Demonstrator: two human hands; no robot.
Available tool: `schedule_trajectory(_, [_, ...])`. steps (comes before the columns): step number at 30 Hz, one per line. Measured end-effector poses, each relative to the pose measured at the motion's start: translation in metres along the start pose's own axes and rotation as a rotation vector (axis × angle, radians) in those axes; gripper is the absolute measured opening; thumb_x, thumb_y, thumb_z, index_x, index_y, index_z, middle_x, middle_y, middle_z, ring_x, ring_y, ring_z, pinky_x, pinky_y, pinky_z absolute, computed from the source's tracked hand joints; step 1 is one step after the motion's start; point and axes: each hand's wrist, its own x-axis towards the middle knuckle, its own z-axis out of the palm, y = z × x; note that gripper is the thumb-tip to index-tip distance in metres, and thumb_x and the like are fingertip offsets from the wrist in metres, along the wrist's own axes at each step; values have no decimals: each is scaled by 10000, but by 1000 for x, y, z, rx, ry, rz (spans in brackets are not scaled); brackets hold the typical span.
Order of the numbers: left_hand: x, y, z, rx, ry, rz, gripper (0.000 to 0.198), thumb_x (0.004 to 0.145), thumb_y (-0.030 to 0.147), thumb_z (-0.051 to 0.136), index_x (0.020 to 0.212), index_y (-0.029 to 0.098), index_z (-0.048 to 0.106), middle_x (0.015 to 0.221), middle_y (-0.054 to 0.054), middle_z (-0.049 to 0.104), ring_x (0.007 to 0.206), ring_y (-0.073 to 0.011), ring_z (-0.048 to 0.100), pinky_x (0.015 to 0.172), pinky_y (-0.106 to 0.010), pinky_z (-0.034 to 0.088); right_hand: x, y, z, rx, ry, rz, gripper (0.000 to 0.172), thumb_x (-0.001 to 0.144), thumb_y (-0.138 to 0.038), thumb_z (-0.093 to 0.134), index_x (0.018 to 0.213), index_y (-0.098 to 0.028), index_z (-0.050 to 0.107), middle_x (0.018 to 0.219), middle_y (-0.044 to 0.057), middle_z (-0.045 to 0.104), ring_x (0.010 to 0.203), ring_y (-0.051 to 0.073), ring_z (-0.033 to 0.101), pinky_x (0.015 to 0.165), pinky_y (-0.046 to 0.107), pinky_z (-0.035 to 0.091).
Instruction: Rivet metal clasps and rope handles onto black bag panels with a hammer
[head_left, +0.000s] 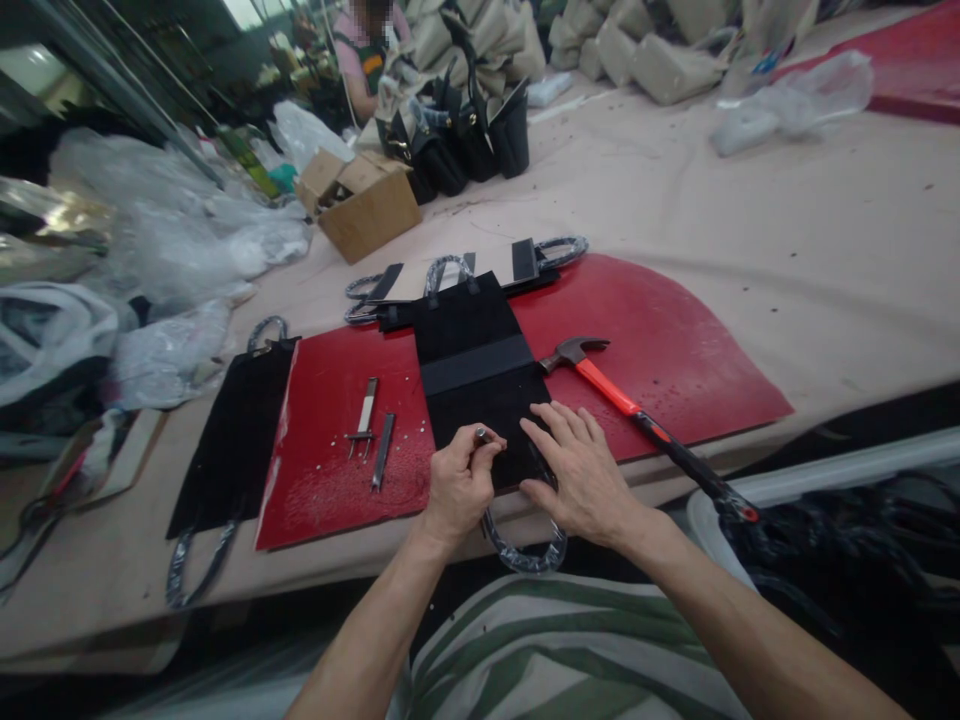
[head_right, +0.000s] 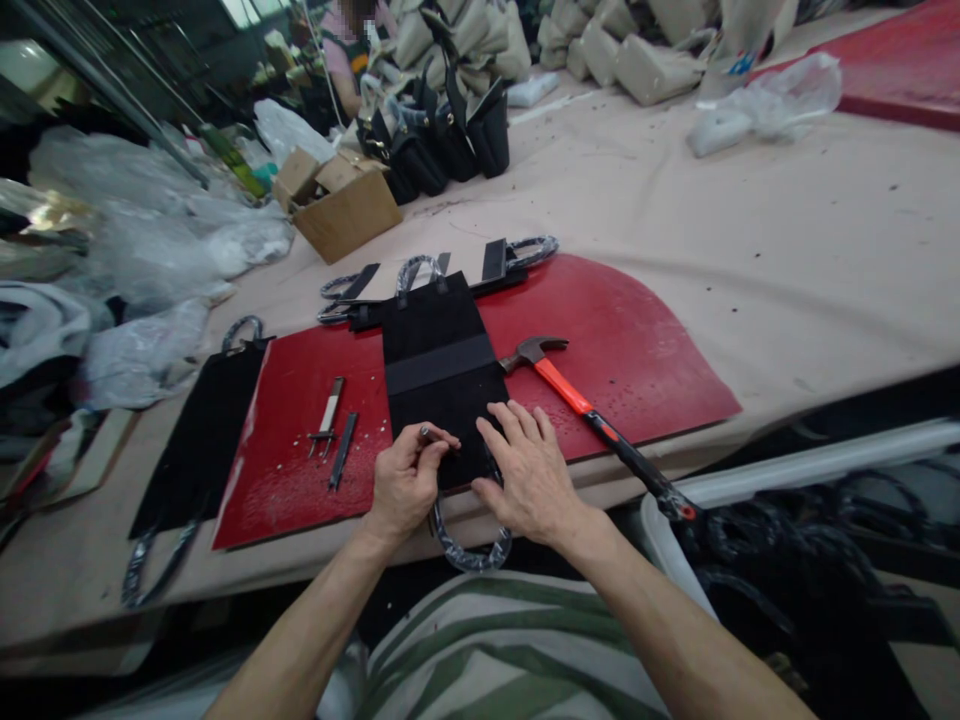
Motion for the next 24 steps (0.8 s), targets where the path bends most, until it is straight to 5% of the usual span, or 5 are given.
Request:
schedule_trajectory(4, [-3, -5, 0, 98, -30, 126, 112, 979, 155, 504, 994, 186, 611, 896, -19, 688, 790, -116, 672, 727, -199, 522, -1, 13, -16, 139, 100, -37, 541, 883, -365, 637, 1351, -112, 536, 1411, 178, 496, 1310, 334, 442, 1098, 509, 376])
schedule_trajectory(7, [-4, -6, 2, 130, -67, 192, 111, 982, 157, 497, 1021, 182, 598, 896, -30, 681, 771, -123, 672, 689, -197, 518, -4, 31, -38, 1, 203, 90, 423, 920, -325, 595, 1268, -88, 566, 1287, 186, 562, 1175, 325, 528, 1003, 455, 452])
schedule_trajectory(13, [-3, -7, 3, 132, -86, 170, 109, 984, 174, 475, 1000, 183, 583, 848, -29, 667, 726, -133, 664, 631, -204, 506, -10, 62, -69, -392, -144, 382, 130, 910, -220, 558, 969, -111, 600, 923, 149, 591, 847, 297, 597, 715, 369, 465])
schedule_trajectory(20, [-1, -7, 3, 123, -100, 132, 135, 974, 199, 467, 973, 189, 602, 861, -46, 685, 730, -150, 664, 665, -231, 513, -8, 46, -80, 883, -312, 776, 102, 815, -291, 498, 821, -189, 494, 676, -7, 465, 519, 127, 440, 479, 241, 396])
schedule_trajectory(24, [-1, -7, 4, 90, -90, 138, 147, 970, 199, 472, 938, 188, 616, 814, -41, 670, 712, -152, 659, 658, -232, 517, -7, 20, -95, 1169, -244, 865, 267, 848, -468, 499, 878, -204, 479, 636, -65, 362, 418, 84, 278, 363, 194, 248])
